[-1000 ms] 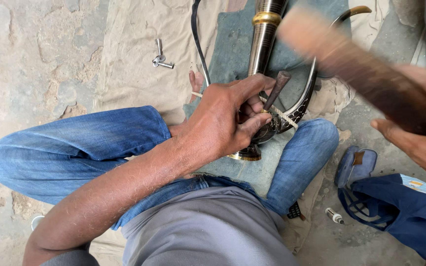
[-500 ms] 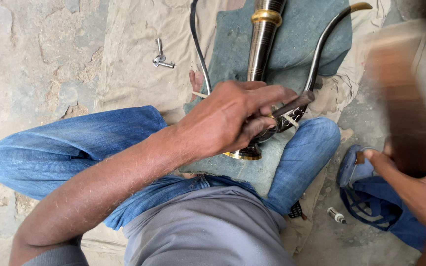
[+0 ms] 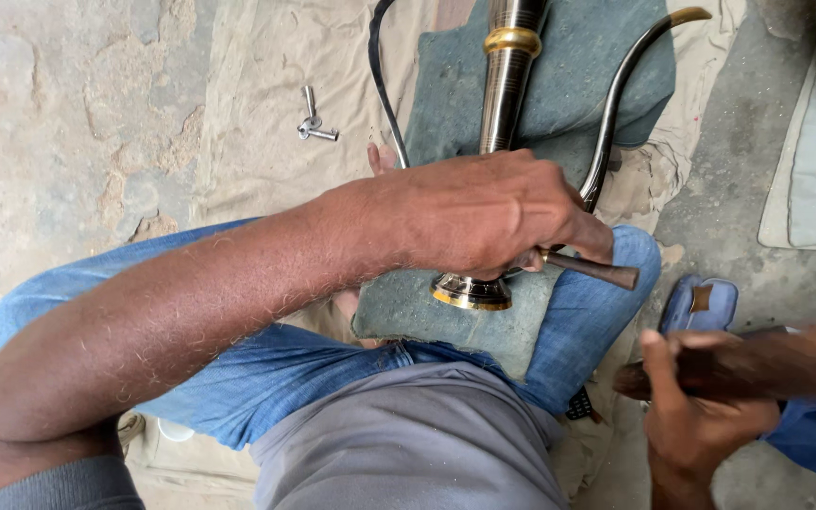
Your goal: The person sits on the ground and uses a metal punch and a wooden mallet to create a decorative pattern on a metal hookah pipe. They repeatedly position the punch on the pipe's surface and strike it with the mallet to form a textured design.
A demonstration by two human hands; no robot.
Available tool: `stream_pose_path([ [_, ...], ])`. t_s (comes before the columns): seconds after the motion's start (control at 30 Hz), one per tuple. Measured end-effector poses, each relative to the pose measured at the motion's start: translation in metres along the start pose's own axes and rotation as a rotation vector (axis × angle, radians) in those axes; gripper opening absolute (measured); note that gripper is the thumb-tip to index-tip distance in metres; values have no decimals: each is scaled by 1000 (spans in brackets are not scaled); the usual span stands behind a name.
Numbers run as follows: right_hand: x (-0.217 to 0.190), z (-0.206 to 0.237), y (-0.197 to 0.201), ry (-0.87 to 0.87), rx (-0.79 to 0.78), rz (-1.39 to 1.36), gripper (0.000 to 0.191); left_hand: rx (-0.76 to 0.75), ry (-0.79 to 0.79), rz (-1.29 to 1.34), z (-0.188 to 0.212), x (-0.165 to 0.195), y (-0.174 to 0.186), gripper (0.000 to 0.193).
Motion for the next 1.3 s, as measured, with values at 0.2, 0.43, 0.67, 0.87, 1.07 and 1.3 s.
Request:
stream_pose_path([
  [0.2,-14,13,-10,154,76,220,32,-44,-61,23,-1,2,-9,39],
  [0.43,28,14,-22,51,-121,235,26,80,-134,4,5,8,3,28],
  [0.67,21,-25,-33,-172,-219,-487,28,459,389,138,74,-18,12,34],
  [0.87,-74,-63,-44,29,-349,-309,54,704,604,249,104,-22,-5,29],
  [1.07,-13,-107,-19,-663,261,-1053,40,799,730,337,111,-22,-15,26],
  [1.3,-46,-157,-52,-107,-502,335,35,816,674,343,107,-19,-14,29],
])
Point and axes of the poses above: each hand's wrist, its own z-axis away from the middle knuckle, its own y-axis out of the back of the hand, x = y × z, the point moved 10 cm from there along -z, towards the middle knuckle, and after that the axes turned 11 degrees about -z, right-handed, at the moved point
